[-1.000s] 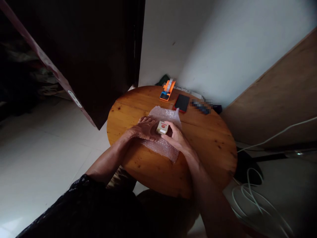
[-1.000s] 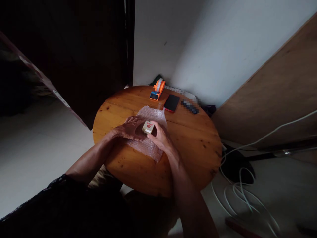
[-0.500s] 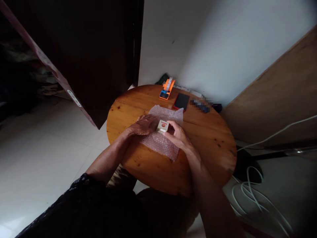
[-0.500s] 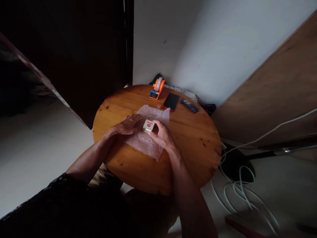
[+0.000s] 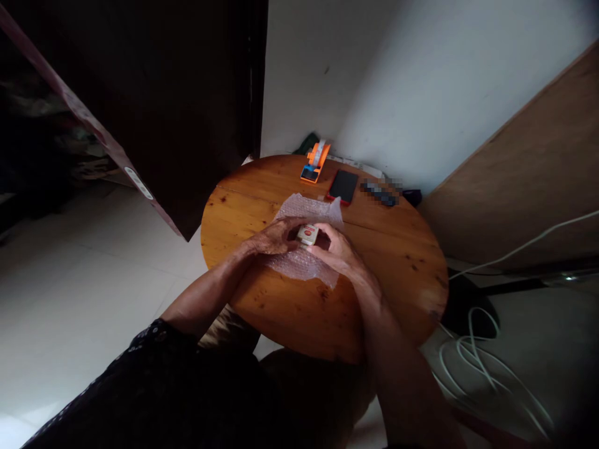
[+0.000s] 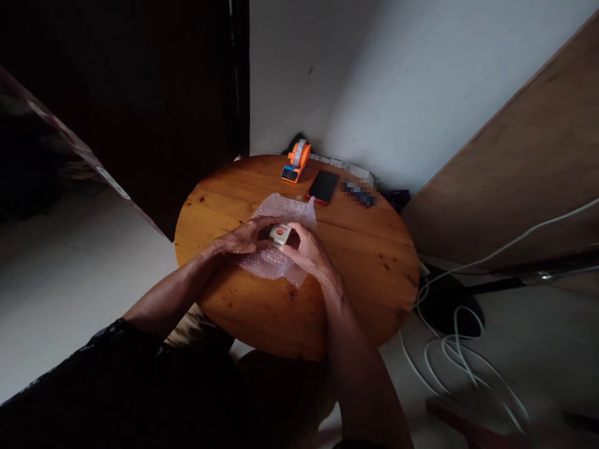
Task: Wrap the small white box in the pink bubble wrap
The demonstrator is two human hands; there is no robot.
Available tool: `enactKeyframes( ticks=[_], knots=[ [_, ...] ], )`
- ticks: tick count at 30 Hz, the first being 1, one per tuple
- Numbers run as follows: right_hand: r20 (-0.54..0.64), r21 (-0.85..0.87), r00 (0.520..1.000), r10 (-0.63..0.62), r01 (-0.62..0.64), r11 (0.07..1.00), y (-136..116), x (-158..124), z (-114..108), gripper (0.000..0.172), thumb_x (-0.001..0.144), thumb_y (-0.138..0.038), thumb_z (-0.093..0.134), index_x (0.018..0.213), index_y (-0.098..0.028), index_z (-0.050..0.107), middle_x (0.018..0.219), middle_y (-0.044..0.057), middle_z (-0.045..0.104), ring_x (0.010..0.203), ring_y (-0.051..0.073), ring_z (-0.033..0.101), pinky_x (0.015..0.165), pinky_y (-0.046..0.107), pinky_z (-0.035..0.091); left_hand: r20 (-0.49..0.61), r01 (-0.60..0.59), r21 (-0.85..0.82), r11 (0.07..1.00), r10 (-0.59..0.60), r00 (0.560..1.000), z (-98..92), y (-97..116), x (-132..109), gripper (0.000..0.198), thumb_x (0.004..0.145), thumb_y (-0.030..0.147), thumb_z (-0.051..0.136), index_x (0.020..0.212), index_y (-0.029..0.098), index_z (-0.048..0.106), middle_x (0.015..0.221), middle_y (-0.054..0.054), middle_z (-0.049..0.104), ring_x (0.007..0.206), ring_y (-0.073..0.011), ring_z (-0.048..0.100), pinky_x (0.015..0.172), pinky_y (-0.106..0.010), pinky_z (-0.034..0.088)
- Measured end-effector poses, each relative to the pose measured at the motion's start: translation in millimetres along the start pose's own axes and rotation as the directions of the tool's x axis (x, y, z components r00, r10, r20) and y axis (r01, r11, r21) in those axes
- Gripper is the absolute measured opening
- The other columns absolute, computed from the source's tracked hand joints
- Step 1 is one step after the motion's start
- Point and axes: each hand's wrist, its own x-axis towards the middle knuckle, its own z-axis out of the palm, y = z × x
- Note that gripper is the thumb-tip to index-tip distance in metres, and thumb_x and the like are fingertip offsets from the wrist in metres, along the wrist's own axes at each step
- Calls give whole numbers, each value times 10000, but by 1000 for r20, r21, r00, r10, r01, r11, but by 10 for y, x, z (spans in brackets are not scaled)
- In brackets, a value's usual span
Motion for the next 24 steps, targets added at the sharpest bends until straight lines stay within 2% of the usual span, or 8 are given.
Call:
enactKeyframes(
  ticks=[4,10,19,24],
  knots=[
    [7,-16,1000,-11,11,1000,23,-2,-1,509,712,-251,708,1211,-223,612,1153,105,723,1047,296,695,949,490,550,-9,13,-7,1000,-13,1000,25,-28,18,595,782,57,568,1370,145,586,1388,-94,660,1277,-258,619,1153,-438,465],
    [5,-7,1000,-28,28,1000,42,-6,-4,527,724,-235,702,1239,-257,594,1152,85,728,1046,289,696,959,502,548,-10,10,40,999,-10,1000,26,-35,14,609,801,55,576,1398,177,559,1414,-93,642,1302,-237,604,1164,-437,459],
    [19,15,1000,-22,22,1000,75,2,2,531,714,-252,713,1233,-261,600,1157,85,726,1054,298,689,971,513,537,-1,37,51,998,-37,999,33,-11,0,619,808,79,566,1418,179,536,1415,-98,638,1278,-239,616,1143,-433,477],
    [13,12,1000,11,-11,1000,40,-4,1,517,713,-248,720,1220,-241,617,1137,98,722,1046,304,694,960,508,547,-25,17,20,1000,-17,1000,-37,26,-28,652,751,93,573,1400,152,564,1444,-101,611,1309,-276,588,1142,-415,472]
  ],
)
